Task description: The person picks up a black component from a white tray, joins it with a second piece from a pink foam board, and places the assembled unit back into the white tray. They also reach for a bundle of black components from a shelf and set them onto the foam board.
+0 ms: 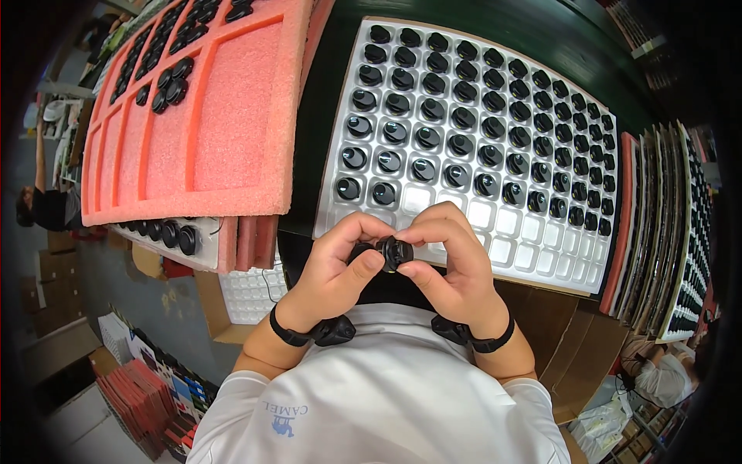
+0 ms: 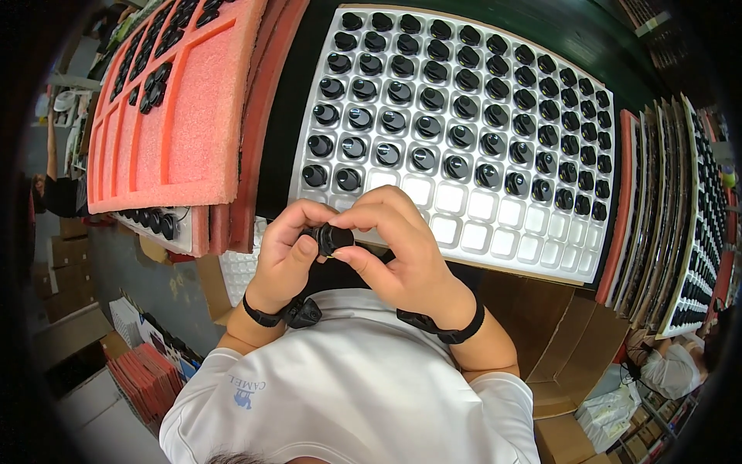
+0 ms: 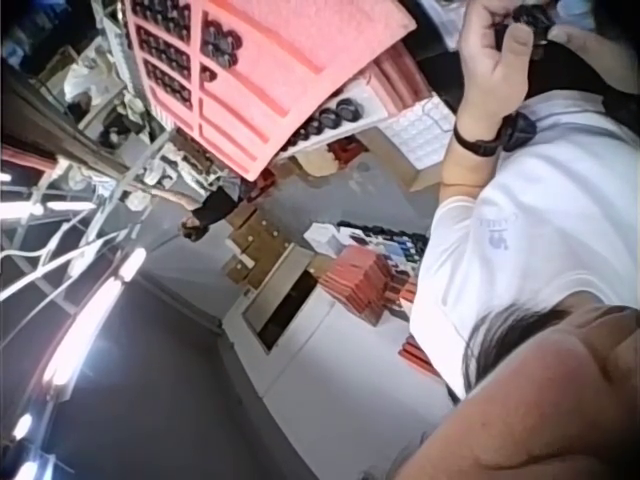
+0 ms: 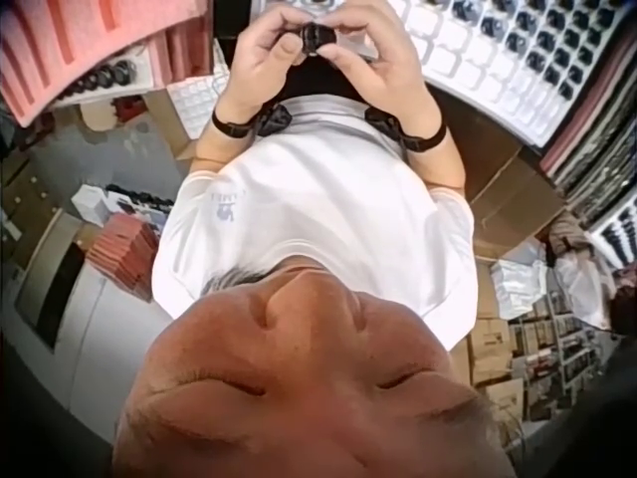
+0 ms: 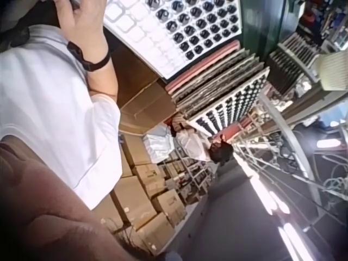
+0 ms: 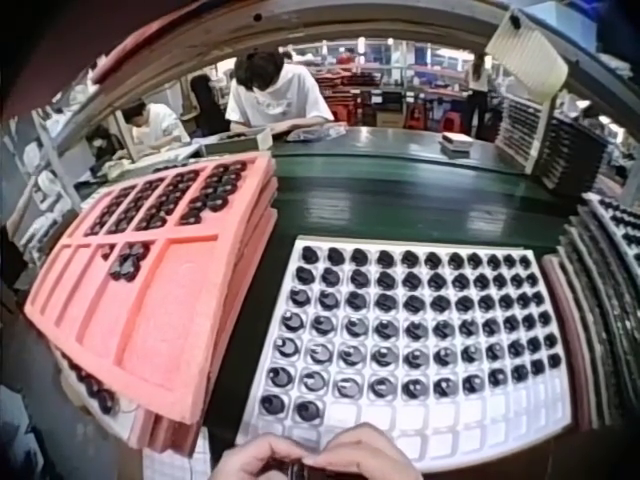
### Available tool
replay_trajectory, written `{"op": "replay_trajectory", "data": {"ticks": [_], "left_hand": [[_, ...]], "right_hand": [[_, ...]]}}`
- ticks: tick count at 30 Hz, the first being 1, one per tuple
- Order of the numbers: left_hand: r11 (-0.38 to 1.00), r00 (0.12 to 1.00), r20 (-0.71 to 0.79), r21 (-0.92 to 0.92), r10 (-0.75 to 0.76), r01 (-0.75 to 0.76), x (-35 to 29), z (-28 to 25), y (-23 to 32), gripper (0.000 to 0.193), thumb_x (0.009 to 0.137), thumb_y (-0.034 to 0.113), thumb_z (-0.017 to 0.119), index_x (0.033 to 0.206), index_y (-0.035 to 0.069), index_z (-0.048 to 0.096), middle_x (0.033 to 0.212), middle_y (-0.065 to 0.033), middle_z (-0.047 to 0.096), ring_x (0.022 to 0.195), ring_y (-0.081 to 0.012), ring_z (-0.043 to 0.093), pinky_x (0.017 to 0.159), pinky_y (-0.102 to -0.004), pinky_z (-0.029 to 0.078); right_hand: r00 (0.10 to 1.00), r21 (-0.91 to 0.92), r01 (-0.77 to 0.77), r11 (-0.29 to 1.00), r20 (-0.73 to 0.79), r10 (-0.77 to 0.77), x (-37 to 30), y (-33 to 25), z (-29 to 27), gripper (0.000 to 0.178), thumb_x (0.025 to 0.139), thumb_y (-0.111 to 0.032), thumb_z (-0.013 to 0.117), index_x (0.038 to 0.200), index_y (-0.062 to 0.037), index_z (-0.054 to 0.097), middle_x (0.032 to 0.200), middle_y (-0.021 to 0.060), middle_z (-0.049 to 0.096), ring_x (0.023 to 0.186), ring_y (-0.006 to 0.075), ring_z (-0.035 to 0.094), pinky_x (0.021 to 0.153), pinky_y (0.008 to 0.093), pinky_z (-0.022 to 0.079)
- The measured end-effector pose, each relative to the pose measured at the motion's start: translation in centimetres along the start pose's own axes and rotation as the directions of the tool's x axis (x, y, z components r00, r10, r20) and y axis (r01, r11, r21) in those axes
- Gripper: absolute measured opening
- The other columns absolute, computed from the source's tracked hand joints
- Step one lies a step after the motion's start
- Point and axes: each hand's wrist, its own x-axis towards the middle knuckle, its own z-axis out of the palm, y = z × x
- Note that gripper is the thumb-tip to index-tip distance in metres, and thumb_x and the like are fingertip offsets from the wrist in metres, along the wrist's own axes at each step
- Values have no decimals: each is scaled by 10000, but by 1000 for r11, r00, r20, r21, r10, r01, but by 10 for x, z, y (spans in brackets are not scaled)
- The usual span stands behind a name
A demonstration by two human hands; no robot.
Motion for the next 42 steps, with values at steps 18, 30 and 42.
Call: {"op": "replay_trajectory", "data": {"ticks": [18, 30, 42], "left_hand": [[996, 999, -21, -87, 28, -30, 2, -8, -14, 316, 848, -59, 477, 1144, 8, 391, 1054, -105, 497, 917, -143, 490, 835, -291, 417], [998, 997, -70, -51, 27, -31, 1, -9, -18, 422, 809, -92, 562, 1171, 19, 375, 1088, -107, 494, 1019, -147, 505, 878, -287, 424], [993, 993, -17, -32, 117, -118, 3, -8, -22, 502, 796, -85, 577, 1219, 13, 326, 1140, -115, 464, 1104, -175, 483, 957, -313, 391]], "right_hand": [[975, -611, -216, 761, -173, 138, 3, 37, -11, 221, 722, -47, 701, 898, -28, 570, 803, 91, 551, 750, 238, 532, 655, 339, 428], [985, -720, -169, 673, -141, 97, 8, 30, -4, 246, 705, -76, 718, 903, -39, 577, 828, 98, 550, 776, 272, 540, 677, 367, 413], [981, -239, -82, 968, 152, 120, 23, -6, -1, 249, 715, -10, 692, 951, -28, 614, 846, 82, 534, 747, 194, 508, 641, 273, 421]]}}
